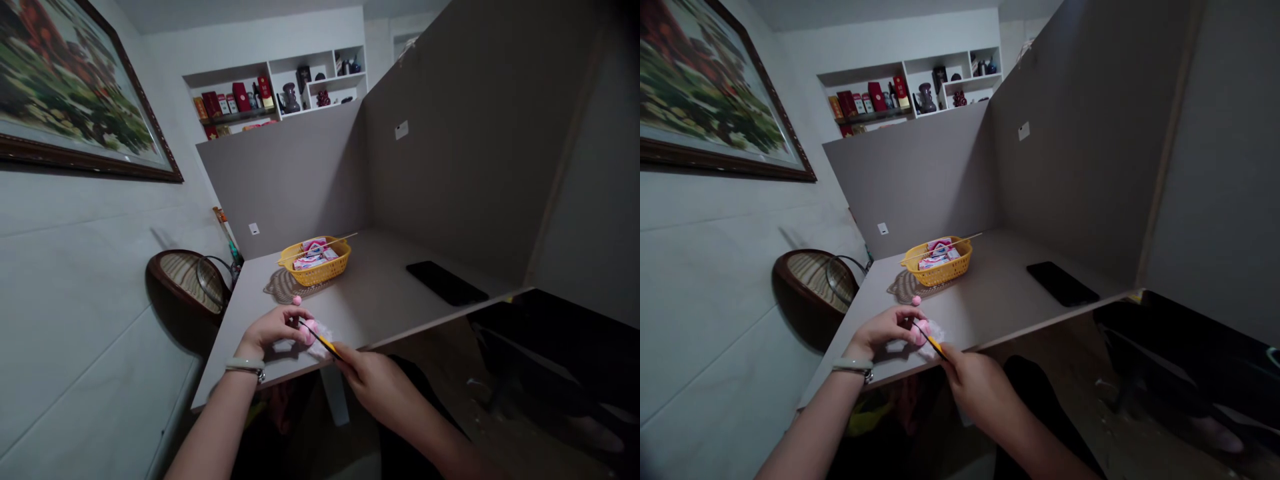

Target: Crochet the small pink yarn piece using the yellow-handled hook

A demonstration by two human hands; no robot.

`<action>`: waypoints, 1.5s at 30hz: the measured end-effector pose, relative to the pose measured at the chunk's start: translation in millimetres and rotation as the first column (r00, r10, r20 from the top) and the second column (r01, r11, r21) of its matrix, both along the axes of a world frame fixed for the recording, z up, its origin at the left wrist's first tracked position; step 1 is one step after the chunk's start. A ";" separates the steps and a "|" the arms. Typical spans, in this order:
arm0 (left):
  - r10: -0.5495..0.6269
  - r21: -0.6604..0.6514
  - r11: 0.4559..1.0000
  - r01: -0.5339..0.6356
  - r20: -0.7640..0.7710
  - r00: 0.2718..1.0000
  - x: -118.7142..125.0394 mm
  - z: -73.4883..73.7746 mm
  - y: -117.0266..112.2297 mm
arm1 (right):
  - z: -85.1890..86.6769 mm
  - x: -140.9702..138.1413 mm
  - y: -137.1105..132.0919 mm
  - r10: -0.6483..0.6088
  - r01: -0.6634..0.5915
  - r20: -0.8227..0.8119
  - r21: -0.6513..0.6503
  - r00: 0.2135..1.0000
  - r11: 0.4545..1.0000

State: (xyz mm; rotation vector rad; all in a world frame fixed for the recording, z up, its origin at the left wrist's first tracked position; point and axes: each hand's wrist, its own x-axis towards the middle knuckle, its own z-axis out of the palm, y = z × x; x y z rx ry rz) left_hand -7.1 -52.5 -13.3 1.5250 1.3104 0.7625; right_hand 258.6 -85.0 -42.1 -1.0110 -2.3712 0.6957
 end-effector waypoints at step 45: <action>0.035 0.046 0.998 -0.032 -0.056 0.998 -2.8 -1.6 1.6 | -8.5 7.6 -8.7 -0.019 0.018 -0.014 -0.029 1.000 0.999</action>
